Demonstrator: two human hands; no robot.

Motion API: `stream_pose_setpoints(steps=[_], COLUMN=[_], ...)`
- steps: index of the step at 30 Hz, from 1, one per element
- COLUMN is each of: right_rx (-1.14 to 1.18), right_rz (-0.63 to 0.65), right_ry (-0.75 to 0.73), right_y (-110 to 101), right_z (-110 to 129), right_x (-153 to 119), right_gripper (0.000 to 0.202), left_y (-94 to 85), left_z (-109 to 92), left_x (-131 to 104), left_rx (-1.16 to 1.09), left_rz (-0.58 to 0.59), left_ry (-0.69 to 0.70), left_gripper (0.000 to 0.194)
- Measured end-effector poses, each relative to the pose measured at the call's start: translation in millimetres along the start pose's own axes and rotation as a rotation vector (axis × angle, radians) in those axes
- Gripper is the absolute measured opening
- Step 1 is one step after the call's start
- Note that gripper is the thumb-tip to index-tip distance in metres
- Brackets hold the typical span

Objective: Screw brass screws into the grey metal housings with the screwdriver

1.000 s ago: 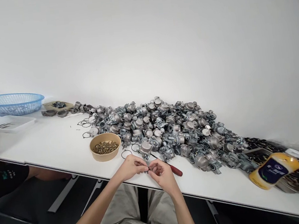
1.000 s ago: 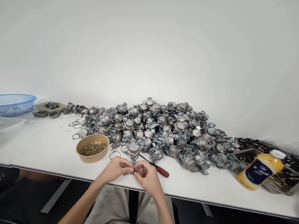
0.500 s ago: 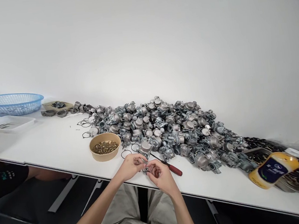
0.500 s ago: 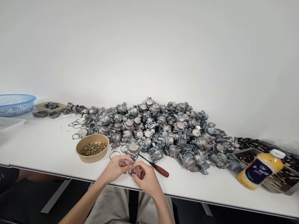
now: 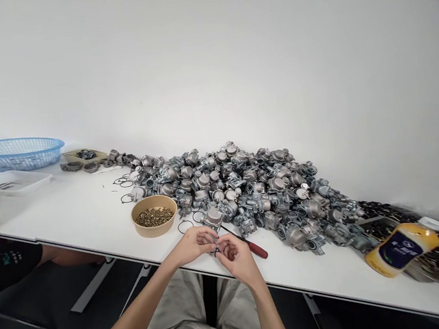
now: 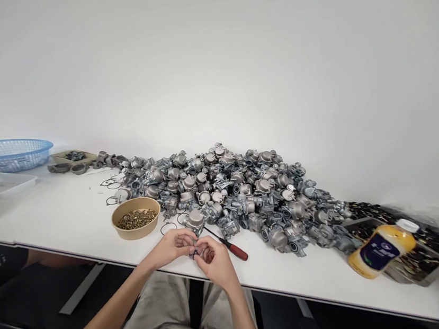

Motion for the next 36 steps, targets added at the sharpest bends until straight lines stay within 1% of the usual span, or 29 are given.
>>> stream_pose_setpoints(steps=[7, 11, 13, 18, 24, 28, 33, 36], right_rx=[-0.009, -0.007, -0.009, 0.006, 0.023, 0.024, 0.034, 0.004], right_rz=[-0.009, -0.029, -0.041, -0.043, -0.051, -0.055, -0.017, 0.004], right_ry=[0.014, 0.015, 0.019, 0.028, 0.058, 0.075, 0.052, 0.026], right_y=[-1, -2, -2, -3, -3, -3, -1, 0], right_z=[-2, -4, -6, -8, -8, -11, -12, -7], right_x=[1, 1, 1, 2, 2, 2, 3, 3], right_gripper=[0.019, 0.019, 0.019, 0.019, 0.019, 0.02, 0.02, 0.02], left_y=[-0.1, 0.7, 0.7, 0.3, -1.5, 0.3, 3.6, 4.5], left_z=[5, 7, 8, 8, 7, 8, -3, -4], left_x=[1, 1, 1, 1, 0, 1, 2, 2], left_rx=[-0.032, -0.001, -0.004, -0.069, -0.11, -0.09, 0.027, 0.023], left_rz=[0.031, 0.043, 0.047, 0.051, 0.014, 0.006, 0.0, -0.001], left_ry=[-0.026, -0.087, -0.097, -0.082, -0.053, -0.055, 0.012, 0.004], left_gripper=[0.033, 0.037, 0.039, 0.041, 0.036, 0.032, 0.023, 0.024])
Point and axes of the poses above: each hand's wrist, its own x-axis towards the middle knuckle, its own y-axis out of the palm, z = x × y, the point moved 6 cm from there along x, towards the middle knuckle, and after that the axes turned 13 degrees about z, right-handed, at the moved point
